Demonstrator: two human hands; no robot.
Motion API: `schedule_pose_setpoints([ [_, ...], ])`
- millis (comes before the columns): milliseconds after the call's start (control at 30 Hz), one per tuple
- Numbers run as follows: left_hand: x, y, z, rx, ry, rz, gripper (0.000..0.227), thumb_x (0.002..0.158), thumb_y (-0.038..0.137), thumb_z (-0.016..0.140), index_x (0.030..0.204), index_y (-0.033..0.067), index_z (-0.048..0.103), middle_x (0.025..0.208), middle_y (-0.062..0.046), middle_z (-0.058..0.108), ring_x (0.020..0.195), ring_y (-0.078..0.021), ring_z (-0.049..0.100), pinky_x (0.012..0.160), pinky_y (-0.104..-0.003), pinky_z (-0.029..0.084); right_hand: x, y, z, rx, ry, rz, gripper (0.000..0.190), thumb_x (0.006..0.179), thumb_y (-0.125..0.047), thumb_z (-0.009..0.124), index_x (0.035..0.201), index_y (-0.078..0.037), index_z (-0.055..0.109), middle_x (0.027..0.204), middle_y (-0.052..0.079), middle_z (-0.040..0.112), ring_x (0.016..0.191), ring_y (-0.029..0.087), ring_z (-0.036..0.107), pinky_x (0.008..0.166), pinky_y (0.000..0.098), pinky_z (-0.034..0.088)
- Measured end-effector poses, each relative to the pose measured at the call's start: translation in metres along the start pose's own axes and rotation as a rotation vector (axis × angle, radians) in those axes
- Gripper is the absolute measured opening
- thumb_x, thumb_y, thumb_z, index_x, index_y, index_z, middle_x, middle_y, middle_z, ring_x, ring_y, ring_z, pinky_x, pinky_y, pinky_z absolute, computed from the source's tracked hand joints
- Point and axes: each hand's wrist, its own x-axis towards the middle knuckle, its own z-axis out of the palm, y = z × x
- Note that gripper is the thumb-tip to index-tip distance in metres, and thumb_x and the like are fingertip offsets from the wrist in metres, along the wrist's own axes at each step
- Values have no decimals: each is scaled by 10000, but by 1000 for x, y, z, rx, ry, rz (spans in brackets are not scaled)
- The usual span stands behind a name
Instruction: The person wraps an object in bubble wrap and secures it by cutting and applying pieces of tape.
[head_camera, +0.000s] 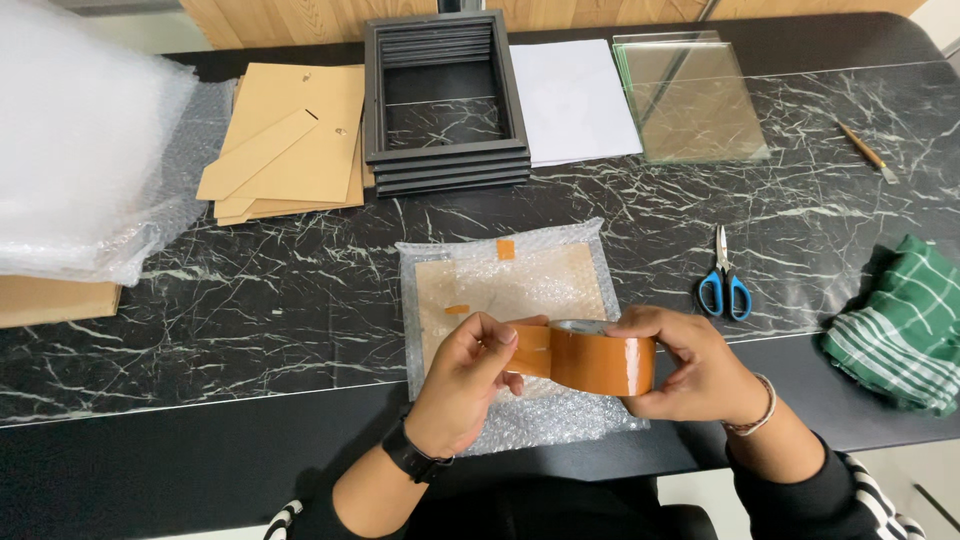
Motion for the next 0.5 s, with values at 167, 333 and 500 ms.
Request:
schedule_pose_setpoints([
  [167, -2, 14, 4, -50, 45, -30, 260, 982, 86, 727, 1230, 43, 666, 931, -25, 626, 789, -120, 562, 576, -320, 584, -2, -4, -2, -28, -20, 14, 701, 654, -125, 930, 1308, -89, 677, 1224, 76, 776, 1142, 265, 775, 1000, 379, 591],
  [333, 16, 14, 12, -252, -68, -239, 245, 999, 57, 686, 1227, -2, 755, 1163, -104, 717, 967, -241, 715, 649, -308, 614, -11, -2, -18, -53, -17, 43, 675, 663, -136, 923, 1289, -85, 675, 1153, 74, 773, 1033, 230, 790, 905, 348, 597],
  [500, 48, -12, 37, -79, -188, -340, 256, 976, 95, 748, 1196, -37, 745, 965, -165, 755, 813, -241, 735, 751, -296, 625, -53, 8, -50, -62, 65, 366, 711, 628, -82, 886, 1318, -111, 721, 1246, 46, 793, 1132, 173, 756, 986, 329, 574],
])
